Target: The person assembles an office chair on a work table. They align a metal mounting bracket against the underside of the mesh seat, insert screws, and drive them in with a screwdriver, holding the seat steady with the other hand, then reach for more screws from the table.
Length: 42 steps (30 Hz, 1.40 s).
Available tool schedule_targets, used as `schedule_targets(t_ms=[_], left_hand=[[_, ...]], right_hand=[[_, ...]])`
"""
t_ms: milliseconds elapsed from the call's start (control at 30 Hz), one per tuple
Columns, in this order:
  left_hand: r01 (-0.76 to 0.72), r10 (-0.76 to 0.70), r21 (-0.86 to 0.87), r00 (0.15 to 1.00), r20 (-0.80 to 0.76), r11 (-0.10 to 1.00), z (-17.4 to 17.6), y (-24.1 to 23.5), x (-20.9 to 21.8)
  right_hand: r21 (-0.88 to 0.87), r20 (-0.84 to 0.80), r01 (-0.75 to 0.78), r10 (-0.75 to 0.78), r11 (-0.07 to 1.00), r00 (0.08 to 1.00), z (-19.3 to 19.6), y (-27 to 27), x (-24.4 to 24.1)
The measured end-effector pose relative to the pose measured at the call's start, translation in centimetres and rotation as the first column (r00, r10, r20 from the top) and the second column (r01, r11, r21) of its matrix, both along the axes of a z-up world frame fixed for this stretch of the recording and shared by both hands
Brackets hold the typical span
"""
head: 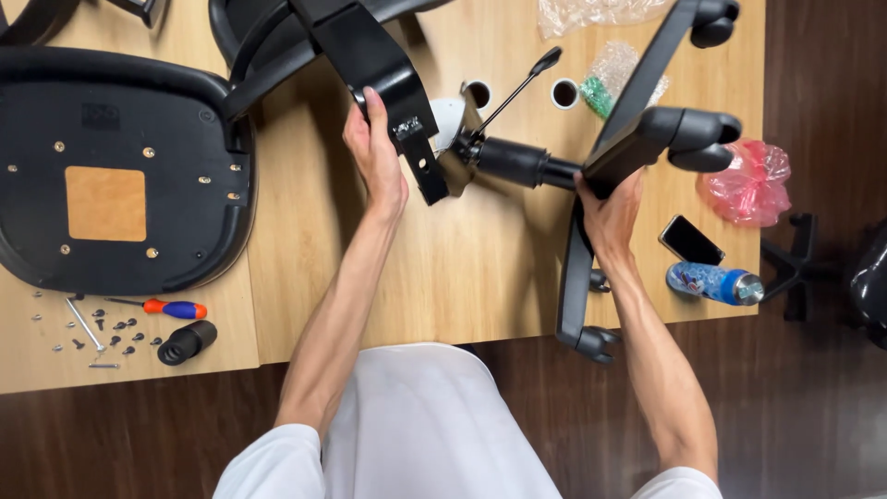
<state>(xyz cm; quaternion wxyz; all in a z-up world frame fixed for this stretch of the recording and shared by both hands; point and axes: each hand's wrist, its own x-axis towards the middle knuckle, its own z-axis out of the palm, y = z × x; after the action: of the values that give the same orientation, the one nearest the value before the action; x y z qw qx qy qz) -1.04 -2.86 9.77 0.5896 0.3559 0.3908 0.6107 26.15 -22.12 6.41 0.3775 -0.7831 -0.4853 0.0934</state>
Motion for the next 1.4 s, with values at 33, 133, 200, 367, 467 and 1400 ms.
schedule_targets(t_ms=[33,133,200,367,467,1400], left_hand=[[-0.001,0.001,-0.007,1.000,-0.014,1.000,-0.6,-0.2,-0.1],[0.005,-0.006,-0.018,1.000,-0.028,1.000,-1.1,-0.8,-0.5],[0.011,-0.011,-0.019,1.000,-0.025,1.000,-1.2,-1.1,-0.7],[0.034,-0.034,-0.024,0.999,0.001,0.999,-0.7,-1.7,-0.9],[0.053,-0.053,-0.022,0.998,-0.019,0.998,-1.1,-2.5,-1.5],[0.119,-0.153,-0.156,0.963,-0.223,0.981,-13.1,-11.3,-7.0]], right_hand=[[0.007,-0.025,0.042,-0.042,0.999,0.999,0.1,0.5,0.3],[0.006,-0.060,0.113,-0.113,0.994,0.992,-2.1,1.5,2.9],[0.001,-0.068,0.142,-0.141,0.990,0.988,-3.8,2.2,4.9],[0.090,0.034,0.298,-0.302,0.950,0.953,-7.6,5.3,10.3],[0.075,0.037,0.366,-0.370,0.927,0.928,-8.9,7.5,13.7],[0.127,-0.460,-0.301,0.325,0.945,0.827,3.5,11.9,-14.9]])
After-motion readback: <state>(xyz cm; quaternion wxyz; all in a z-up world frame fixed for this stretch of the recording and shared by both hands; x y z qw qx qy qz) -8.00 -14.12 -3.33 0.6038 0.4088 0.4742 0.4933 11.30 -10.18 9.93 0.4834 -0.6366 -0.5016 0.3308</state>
